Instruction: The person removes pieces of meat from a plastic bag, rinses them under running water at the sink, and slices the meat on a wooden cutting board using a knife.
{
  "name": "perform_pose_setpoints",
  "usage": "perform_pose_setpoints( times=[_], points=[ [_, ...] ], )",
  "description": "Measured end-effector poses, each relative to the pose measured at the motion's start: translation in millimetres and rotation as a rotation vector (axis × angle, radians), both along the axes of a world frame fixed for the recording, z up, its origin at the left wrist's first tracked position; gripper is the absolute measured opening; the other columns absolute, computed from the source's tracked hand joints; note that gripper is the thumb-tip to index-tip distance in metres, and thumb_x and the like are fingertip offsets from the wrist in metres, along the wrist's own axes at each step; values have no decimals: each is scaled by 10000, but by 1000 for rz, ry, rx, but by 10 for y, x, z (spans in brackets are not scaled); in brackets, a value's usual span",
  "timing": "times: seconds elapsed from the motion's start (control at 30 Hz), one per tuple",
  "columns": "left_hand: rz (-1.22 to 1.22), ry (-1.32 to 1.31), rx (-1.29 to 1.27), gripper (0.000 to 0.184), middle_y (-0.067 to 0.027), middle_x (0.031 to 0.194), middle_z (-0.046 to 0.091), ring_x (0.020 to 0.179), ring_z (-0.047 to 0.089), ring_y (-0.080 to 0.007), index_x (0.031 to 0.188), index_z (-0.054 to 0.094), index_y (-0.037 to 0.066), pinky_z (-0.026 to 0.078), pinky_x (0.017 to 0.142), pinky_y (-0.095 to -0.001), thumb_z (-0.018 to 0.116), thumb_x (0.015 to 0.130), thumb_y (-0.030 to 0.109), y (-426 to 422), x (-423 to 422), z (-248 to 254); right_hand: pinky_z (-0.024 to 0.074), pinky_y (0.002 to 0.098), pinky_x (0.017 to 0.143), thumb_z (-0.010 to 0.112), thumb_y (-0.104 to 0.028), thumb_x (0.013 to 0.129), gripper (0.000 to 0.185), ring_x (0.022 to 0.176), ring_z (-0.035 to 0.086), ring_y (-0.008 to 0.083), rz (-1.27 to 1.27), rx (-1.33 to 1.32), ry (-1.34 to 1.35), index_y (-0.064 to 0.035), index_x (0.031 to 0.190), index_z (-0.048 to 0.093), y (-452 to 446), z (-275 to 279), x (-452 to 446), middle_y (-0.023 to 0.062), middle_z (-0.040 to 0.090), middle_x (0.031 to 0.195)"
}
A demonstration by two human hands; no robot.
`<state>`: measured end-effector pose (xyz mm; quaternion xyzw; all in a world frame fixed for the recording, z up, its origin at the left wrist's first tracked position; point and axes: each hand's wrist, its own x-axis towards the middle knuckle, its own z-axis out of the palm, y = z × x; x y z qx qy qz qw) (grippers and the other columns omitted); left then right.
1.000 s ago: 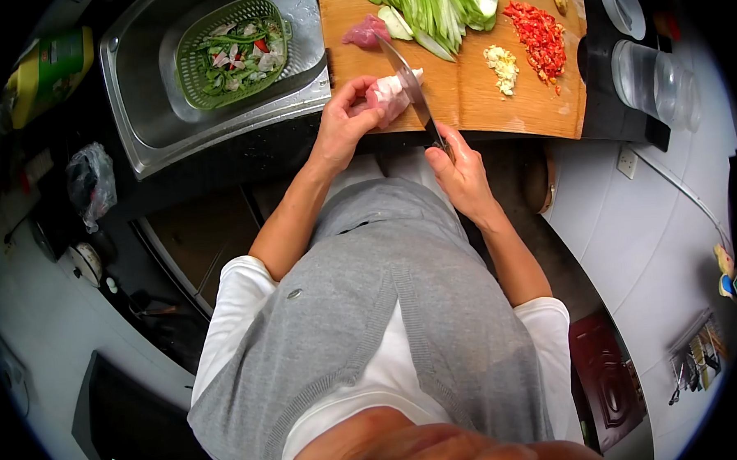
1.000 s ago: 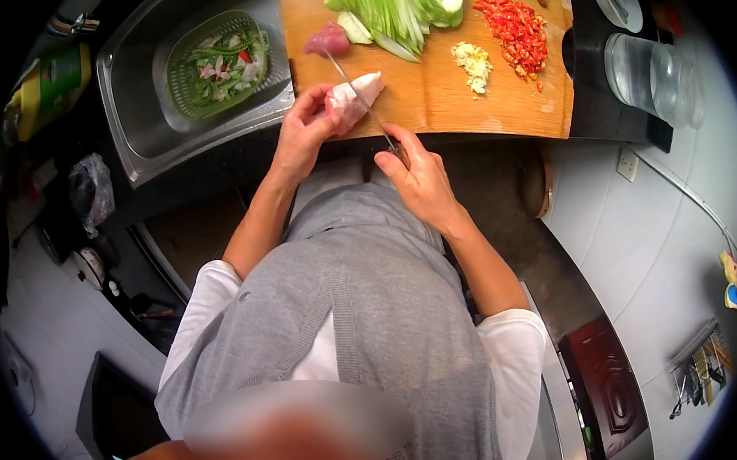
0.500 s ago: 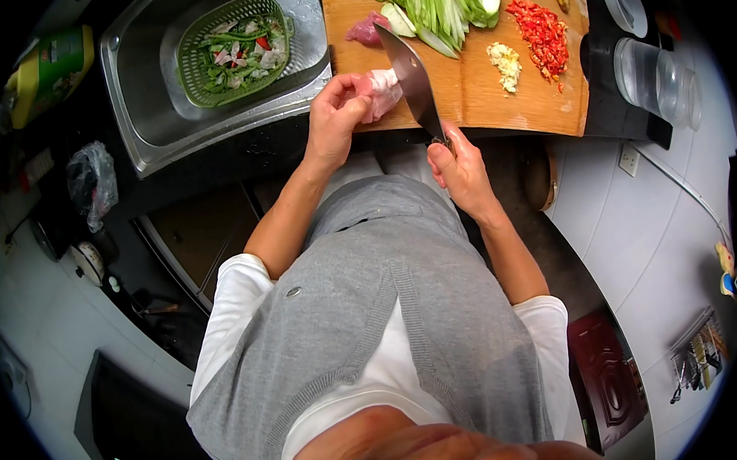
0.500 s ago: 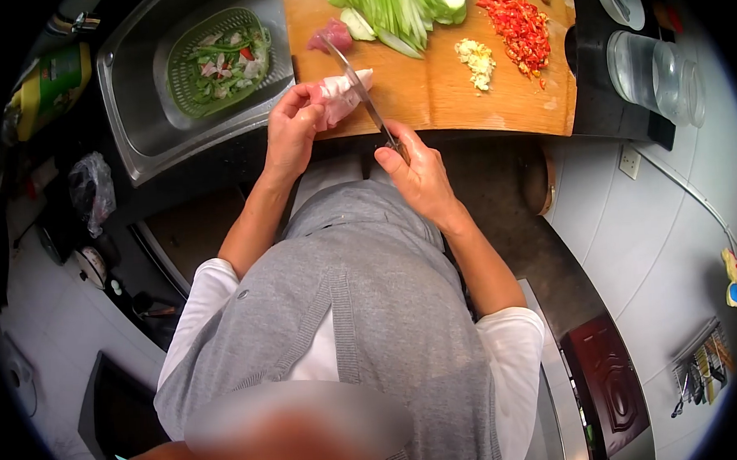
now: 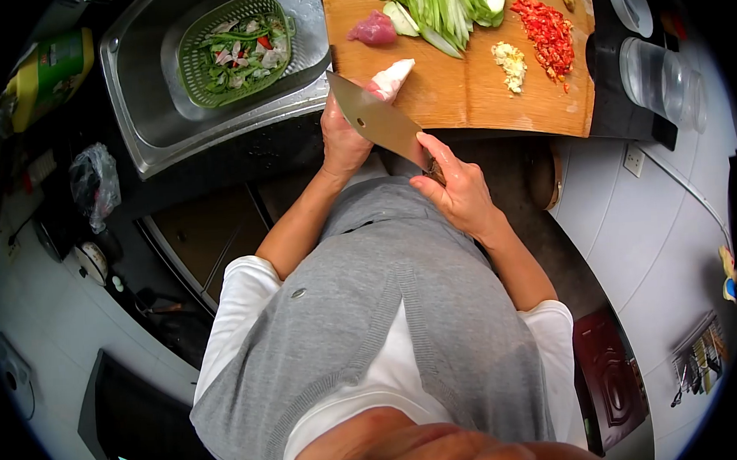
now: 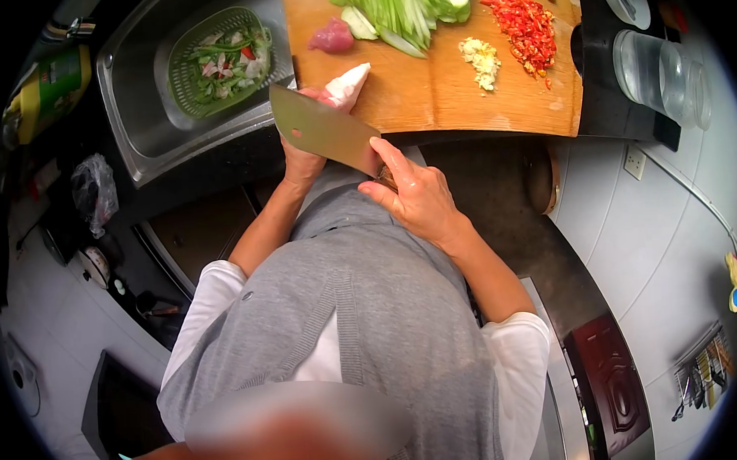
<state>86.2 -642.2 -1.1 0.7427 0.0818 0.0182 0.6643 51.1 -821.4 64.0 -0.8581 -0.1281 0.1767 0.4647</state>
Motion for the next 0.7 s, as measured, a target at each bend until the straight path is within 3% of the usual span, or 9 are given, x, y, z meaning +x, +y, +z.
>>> perform_pose_setpoints(
  times=[0.07, 0.17, 0.27, 0.47, 0.53, 0.7],
  points=[
    [-21, 27, -17, 253, -57, 934, 547, 856, 527, -148, 943, 534, 24, 429, 785, -270, 666, 731, 65, -17, 5, 12, 500, 336, 603, 656, -293, 787, 573, 692, 630, 292, 3, -27, 39, -33, 1241, 422, -8, 42, 29, 175, 626, 857],
    [-23, -38, 40, 249, -49, 942, 554, 848, 530, -136, 948, 546, 18, 435, 764, -262, 665, 736, 74, -44, 33, 79, 501, 339, 605, 656, -292, 786, 571, 701, 631, 296, 0, -44, 49, -31, 1238, 424, -6, 46, 37, 177, 624, 853],
    [8, 84, 45, 244, -44, 924, 575, 820, 544, -131, 954, 559, 13, 442, 739, -255, 661, 745, 89, -42, -7, 36, 501, 343, 609, 655, -290, 786, 569, 710, 632, 300, 3, -61, 73, -30, 1236, 424, -16, 55, 50, 180, 622, 858],
    [30, -28, 77, 240, -54, 869, 606, 773, 570, -142, 970, 574, 3, 455, 713, -257, 647, 761, 96, -59, 38, 73, 498, 351, 618, 649, -279, 792, 558, 723, 632, 305, 19, -84, 96, -28, 1235, 420, -23, 68, 70, 181, 623, 861],
    [28, 7, 99, 308, -84, 858, 570, 734, 585, -174, 928, 550, -2, 475, 654, -290, 729, 700, 103, -53, 29, 20, 497, 353, 619, 648, -278, 793, 556, 726, 631, 307, 19, -98, 137, -28, 1234, 420, -21, 88, 91, 181, 623, 860],
    [-25, -137, 310, 304, -116, 848, 570, 726, 591, -241, 903, 557, -2, 477, 629, -316, 732, 672, 91, -37, 14, -68, 495, 361, 621, 637, -281, 800, 539, 729, 630, 311, 33, -139, 208, -30, 1225, 421, -27, 100, 112, 171, 624, 878]
  ],
)
